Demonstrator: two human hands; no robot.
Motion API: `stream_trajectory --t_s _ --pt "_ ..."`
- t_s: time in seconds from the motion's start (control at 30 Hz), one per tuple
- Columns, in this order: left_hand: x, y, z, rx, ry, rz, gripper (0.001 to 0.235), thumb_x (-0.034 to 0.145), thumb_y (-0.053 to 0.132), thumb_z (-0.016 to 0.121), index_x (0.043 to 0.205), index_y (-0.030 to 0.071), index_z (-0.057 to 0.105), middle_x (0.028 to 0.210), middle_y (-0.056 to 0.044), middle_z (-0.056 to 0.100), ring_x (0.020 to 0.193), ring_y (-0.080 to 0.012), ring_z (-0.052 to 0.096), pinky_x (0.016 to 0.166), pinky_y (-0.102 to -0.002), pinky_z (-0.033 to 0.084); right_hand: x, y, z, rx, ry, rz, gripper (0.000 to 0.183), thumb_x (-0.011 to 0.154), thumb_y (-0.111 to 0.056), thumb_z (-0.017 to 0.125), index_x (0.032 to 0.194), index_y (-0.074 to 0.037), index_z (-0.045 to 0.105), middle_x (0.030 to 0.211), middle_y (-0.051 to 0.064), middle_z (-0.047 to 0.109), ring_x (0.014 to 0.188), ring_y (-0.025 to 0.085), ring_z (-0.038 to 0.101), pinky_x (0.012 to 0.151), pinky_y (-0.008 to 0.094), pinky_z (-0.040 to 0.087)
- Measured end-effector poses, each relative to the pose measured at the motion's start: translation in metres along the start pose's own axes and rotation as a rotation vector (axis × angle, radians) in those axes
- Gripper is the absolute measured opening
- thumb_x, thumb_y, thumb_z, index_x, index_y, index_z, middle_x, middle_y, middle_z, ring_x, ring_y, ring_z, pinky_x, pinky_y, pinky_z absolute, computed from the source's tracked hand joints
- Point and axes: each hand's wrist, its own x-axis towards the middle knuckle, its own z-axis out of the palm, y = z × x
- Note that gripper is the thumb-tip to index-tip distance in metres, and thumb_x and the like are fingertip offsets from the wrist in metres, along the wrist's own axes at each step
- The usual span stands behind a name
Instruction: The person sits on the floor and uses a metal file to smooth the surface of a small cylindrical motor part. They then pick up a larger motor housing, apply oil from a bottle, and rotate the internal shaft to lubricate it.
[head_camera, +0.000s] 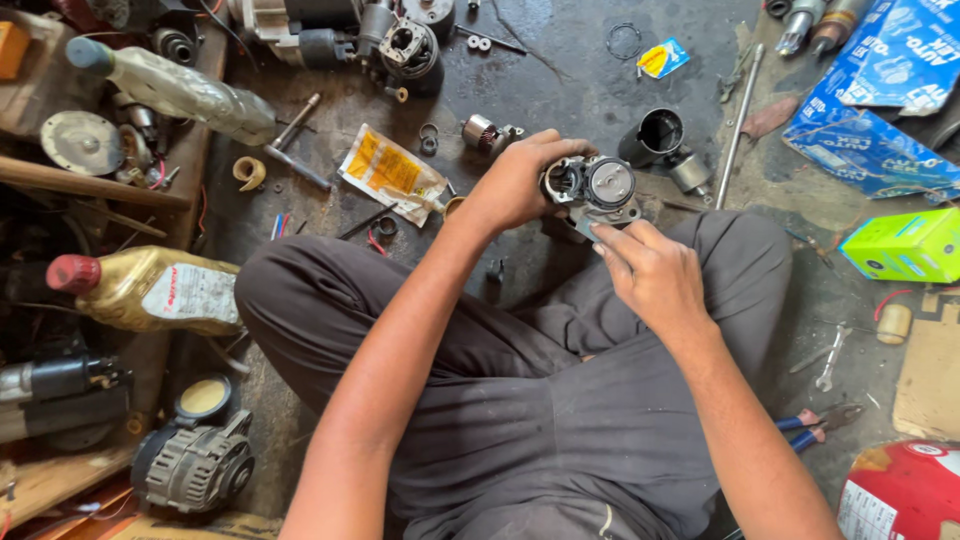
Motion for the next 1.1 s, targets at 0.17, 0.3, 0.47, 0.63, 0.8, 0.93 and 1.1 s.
stream_trajectory --t_s 0.17,0.3,0.47,0.63,0.8,0.93,1.1 --pt "0.005 -0.002 -0.003 0.057 0.004 -0.002 0.075 0.057 0.002 0.091 0.127 0.010 0.067 0.110 -0.013 0.068 0.103 -0.0364 0.067 0.089 -0.040 0.055 0.004 0.001 0.002 0.001 0.006 -0.020 0.030 0.089 -0.013 0.074 0.118 -0.016 0.075 0.089 0.006 0.065 0.075 0.031 0.067 0.063 0.044 0.051" --pt "0.005 -0.001 0.003 0.032 -0.028 -0.037 0.071 0.059 0.004 0.091 0.126 0.013 0.069 0.107 -0.012 0.069 0.100 -0.0350 0.069 0.087 -0.039 0.056 -0.003 0.007 0.000 -0.007 -0.007 -0.013 0.030 0.090 -0.014 0.076 0.120 -0.016 0.075 0.086 0.007 0.062 0.073 0.032 0.065 0.062 0.043 0.052" --pt "0.005 -0.001 -0.004 0.053 -0.008 -0.021 0.074 0.056 0.004 0.092 0.126 0.012 0.068 0.104 -0.013 0.068 0.097 -0.0361 0.068 0.085 -0.040 0.055 0.002 0.005 0.007 0.018 0.022 -0.045 0.031 0.090 -0.012 0.074 0.120 -0.016 0.075 0.090 0.006 0.065 0.075 0.030 0.067 0.063 0.043 0.052" --pt "0.004 0.001 0.000 0.032 -0.002 -0.005 0.075 0.055 0.005 0.093 0.126 0.012 0.068 0.104 -0.012 0.068 0.097 -0.0351 0.068 0.085 -0.040 0.056 -0.008 0.002 0.009 -0.045 0.052 -0.009 0.027 0.092 -0.014 0.076 0.119 -0.015 0.075 0.085 0.008 0.060 0.069 0.032 0.065 0.060 0.043 0.051" --pt "0.002 0.001 -0.004 0.059 -0.014 -0.020 0.073 0.059 0.007 0.093 0.127 0.011 0.067 0.102 -0.013 0.067 0.095 -0.0360 0.067 0.084 -0.041 0.055 -0.003 -0.005 0.022 -0.074 0.081 -0.034 0.029 0.091 -0.013 0.074 0.120 -0.014 0.075 0.083 0.008 0.060 0.067 0.031 0.065 0.059 0.043 0.051" --pt "0.005 0.002 0.000 0.025 0.002 0.015 0.074 0.055 0.008 0.091 0.126 0.012 0.067 0.103 -0.012 0.068 0.096 -0.0353 0.068 0.084 -0.040 0.055 -0.005 -0.003 0.021 -0.093 0.076 -0.025 0.027 0.092 -0.013 0.074 0.120 -0.012 0.074 0.085 0.009 0.060 0.067 0.032 0.065 0.058 0.043 0.051" --pt "0.003 0.004 -0.001 0.072 -0.016 -0.040 0.064 0.068 0.010 0.092 0.128 0.012 0.069 0.101 -0.013 0.067 0.095 -0.0354 0.068 0.084 -0.041 0.054 -0.005 -0.003 0.019 -0.038 0.071 0.025 0.027 0.092 -0.013 0.074 0.120 -0.012 0.074 0.085 0.010 0.061 0.068 0.033 0.065 0.059 0.045 0.051"
